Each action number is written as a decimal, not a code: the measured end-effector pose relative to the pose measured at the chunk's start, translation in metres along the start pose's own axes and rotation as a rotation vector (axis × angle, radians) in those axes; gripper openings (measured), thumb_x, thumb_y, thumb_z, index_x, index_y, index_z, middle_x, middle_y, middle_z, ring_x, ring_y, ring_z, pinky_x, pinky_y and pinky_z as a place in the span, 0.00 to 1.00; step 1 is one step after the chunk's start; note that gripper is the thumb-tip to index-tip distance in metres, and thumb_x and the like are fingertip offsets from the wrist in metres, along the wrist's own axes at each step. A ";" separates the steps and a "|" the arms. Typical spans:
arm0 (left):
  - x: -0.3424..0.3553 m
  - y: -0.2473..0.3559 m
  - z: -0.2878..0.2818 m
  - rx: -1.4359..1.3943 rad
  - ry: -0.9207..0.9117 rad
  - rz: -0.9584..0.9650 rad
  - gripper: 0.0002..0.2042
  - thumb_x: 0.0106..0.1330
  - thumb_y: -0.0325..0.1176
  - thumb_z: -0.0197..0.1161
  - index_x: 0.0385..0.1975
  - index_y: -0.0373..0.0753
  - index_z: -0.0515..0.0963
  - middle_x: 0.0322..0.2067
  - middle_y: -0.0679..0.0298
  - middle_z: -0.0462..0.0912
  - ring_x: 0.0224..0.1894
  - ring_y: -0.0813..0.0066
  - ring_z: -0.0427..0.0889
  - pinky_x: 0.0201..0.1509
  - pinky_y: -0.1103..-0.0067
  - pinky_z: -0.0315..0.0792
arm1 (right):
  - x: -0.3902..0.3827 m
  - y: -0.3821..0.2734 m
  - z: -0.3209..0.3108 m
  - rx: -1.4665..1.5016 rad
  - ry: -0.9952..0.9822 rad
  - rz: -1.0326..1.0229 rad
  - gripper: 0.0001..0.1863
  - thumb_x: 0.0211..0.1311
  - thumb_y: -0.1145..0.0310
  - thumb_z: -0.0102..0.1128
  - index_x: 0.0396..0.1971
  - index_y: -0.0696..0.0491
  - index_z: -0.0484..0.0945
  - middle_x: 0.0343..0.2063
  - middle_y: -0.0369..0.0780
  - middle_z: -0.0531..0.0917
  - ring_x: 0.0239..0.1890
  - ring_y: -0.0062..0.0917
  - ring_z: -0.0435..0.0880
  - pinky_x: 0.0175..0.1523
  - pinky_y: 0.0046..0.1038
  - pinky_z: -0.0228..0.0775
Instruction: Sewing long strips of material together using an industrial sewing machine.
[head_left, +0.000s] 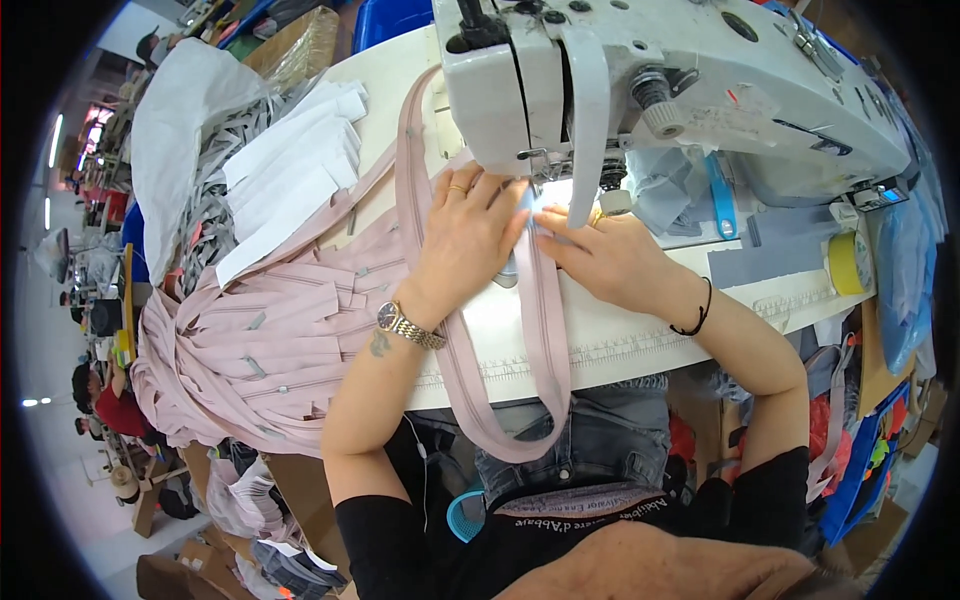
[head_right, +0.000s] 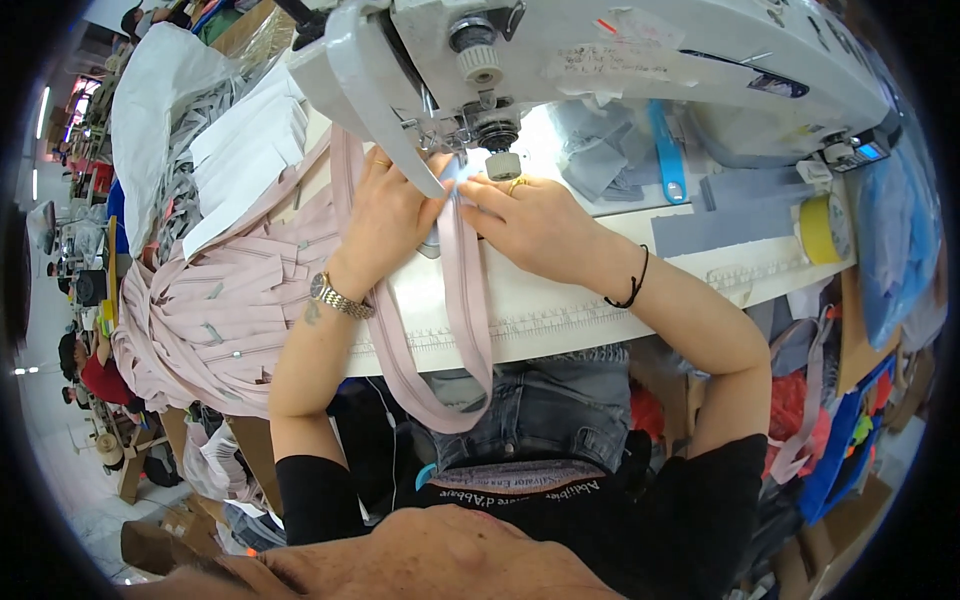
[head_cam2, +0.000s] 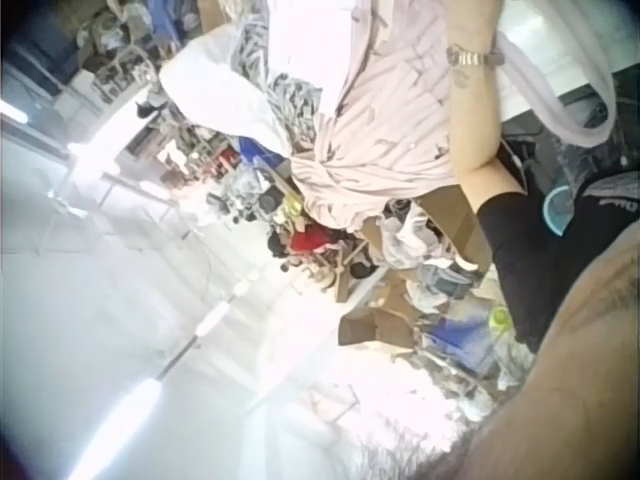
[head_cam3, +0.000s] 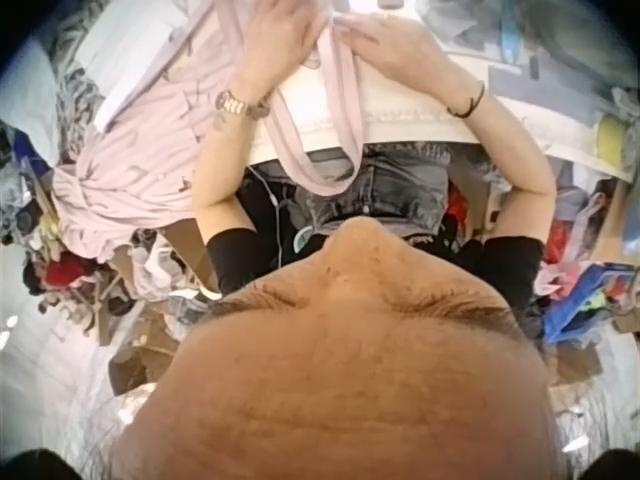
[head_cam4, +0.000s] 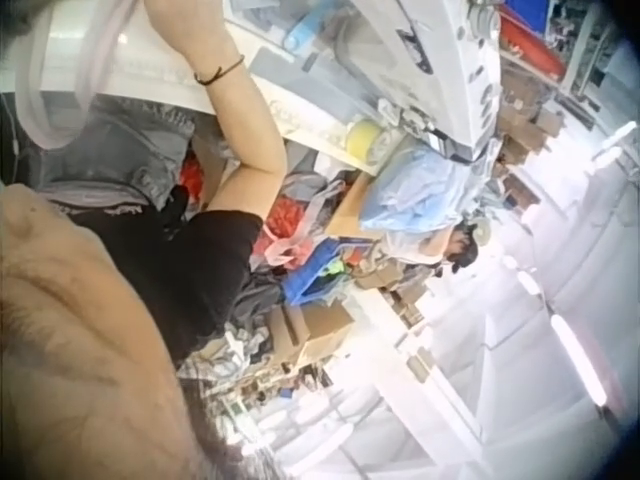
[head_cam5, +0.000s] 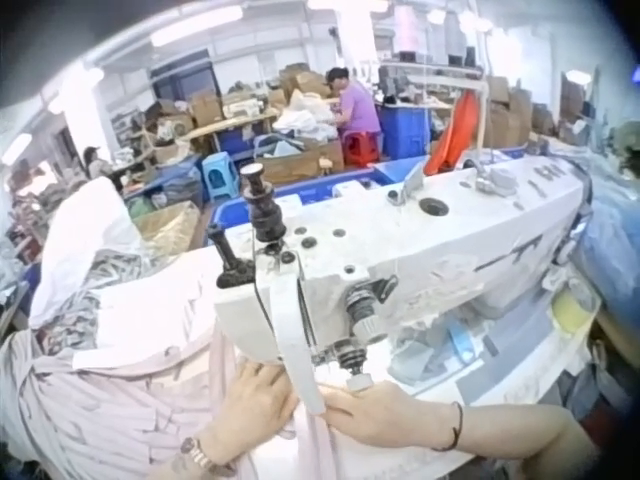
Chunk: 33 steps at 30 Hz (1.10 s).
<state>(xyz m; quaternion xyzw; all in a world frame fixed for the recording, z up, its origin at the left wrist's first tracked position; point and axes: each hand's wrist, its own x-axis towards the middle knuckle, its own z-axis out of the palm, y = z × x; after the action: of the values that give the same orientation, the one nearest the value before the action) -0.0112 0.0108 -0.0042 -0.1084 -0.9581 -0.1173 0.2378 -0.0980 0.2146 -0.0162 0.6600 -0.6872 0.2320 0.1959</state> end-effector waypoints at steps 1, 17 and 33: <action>0.000 -0.001 0.001 0.022 0.006 -0.019 0.15 0.60 0.32 0.65 0.46 0.36 0.80 0.46 0.58 0.79 0.55 0.57 0.73 0.63 0.61 0.64 | 0.001 0.000 0.000 0.012 -0.041 0.037 0.10 0.56 0.70 0.61 0.39 0.54 0.82 0.50 0.37 0.81 0.41 0.25 0.84 0.41 0.27 0.76; -0.001 -0.004 0.005 -0.007 -0.035 -0.079 0.16 0.62 0.27 0.60 0.50 0.35 0.78 0.52 0.60 0.78 0.62 0.57 0.70 0.66 0.58 0.63 | 0.006 0.004 0.004 0.057 -0.121 0.127 0.16 0.52 0.75 0.65 0.44 0.56 0.82 0.50 0.38 0.81 0.54 0.32 0.81 0.50 0.30 0.77; -0.088 0.080 -0.036 -0.099 -0.071 0.228 0.13 0.54 0.32 0.61 0.36 0.30 0.78 0.40 0.51 0.79 0.48 0.52 0.79 0.56 0.63 0.72 | 0.102 -0.051 0.003 0.714 -0.154 0.270 0.14 0.56 0.66 0.64 0.41 0.55 0.81 0.36 0.42 0.82 0.36 0.39 0.82 0.44 0.39 0.73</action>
<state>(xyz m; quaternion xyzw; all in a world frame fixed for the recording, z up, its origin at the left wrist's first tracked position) 0.1016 0.0638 -0.0015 -0.2324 -0.9404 -0.1329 0.2097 -0.0525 0.1286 0.0425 0.6056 -0.6567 0.4300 -0.1307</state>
